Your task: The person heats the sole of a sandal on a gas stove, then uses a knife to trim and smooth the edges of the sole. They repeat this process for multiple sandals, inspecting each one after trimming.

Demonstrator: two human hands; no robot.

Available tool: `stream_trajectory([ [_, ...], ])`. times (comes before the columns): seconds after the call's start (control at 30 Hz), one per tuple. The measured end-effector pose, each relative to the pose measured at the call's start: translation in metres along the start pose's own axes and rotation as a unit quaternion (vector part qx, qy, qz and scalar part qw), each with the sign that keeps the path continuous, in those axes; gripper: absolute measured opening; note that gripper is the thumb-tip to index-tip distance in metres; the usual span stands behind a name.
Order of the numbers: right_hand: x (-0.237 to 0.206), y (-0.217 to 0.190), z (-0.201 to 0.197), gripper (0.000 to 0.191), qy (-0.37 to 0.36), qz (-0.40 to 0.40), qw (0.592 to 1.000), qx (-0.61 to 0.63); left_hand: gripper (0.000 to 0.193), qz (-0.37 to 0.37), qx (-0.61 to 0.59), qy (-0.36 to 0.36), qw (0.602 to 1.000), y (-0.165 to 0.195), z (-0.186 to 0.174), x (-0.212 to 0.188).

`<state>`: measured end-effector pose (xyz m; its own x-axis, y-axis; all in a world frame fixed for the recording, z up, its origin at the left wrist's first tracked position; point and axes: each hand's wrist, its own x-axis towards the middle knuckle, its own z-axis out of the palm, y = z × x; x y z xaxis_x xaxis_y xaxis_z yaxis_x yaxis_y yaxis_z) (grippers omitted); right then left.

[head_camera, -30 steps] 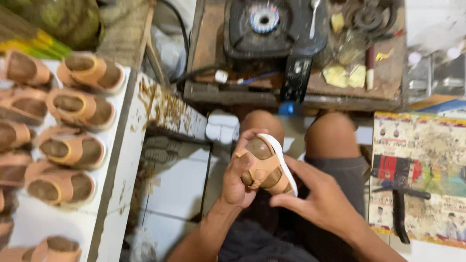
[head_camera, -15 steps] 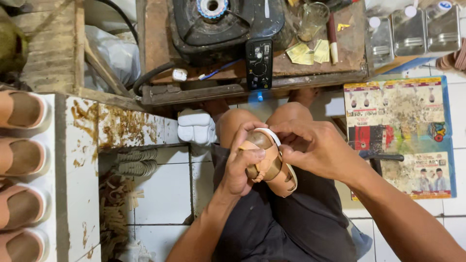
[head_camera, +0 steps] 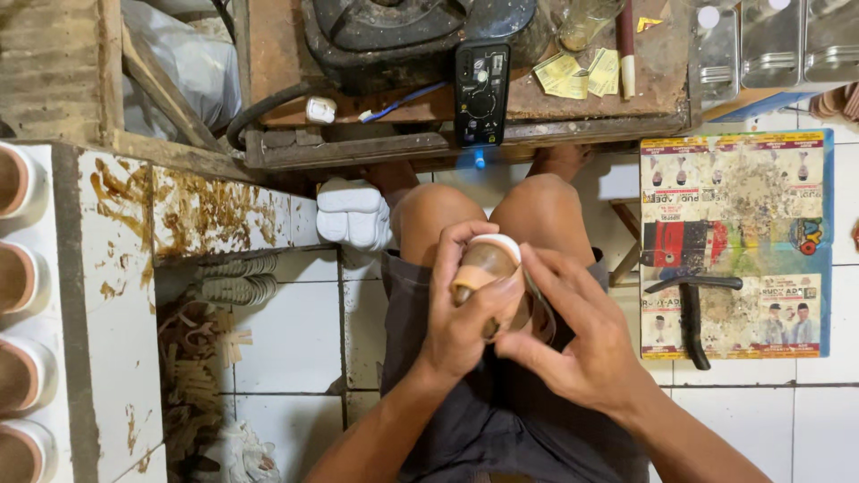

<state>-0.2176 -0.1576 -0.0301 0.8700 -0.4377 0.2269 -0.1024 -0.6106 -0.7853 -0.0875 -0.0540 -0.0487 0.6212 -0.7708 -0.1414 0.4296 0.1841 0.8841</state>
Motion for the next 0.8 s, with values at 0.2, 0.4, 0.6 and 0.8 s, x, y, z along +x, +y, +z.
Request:
stream_trajectory([
  [0.2, -0.005, 0.017, -0.027, 0.101, -0.012, 0.211, 0.874, 0.437, 0.047, -0.069, 0.002, -0.027, 0.997, 0.034, 0.004, -0.014],
  [0.4, -0.021, 0.04, -0.037, 0.111, -0.009, 0.237, 0.8, 0.551, 0.038, -0.079, 0.004, -0.03, 0.996, 0.029, -0.003, -0.018],
  [0.6, -0.03, 0.037, -0.034, 0.111, -0.015, 0.23, 0.839, 0.493, 0.037, -0.067, 0.053, -0.026, 0.996, 0.028, -0.005, -0.025],
  [0.8, -0.027, 0.04, -0.034, 0.111, -0.025, 0.227, 0.849, 0.476, 0.04, 0.028, 0.199, -0.013, 0.979, 0.023, -0.005, -0.025],
])
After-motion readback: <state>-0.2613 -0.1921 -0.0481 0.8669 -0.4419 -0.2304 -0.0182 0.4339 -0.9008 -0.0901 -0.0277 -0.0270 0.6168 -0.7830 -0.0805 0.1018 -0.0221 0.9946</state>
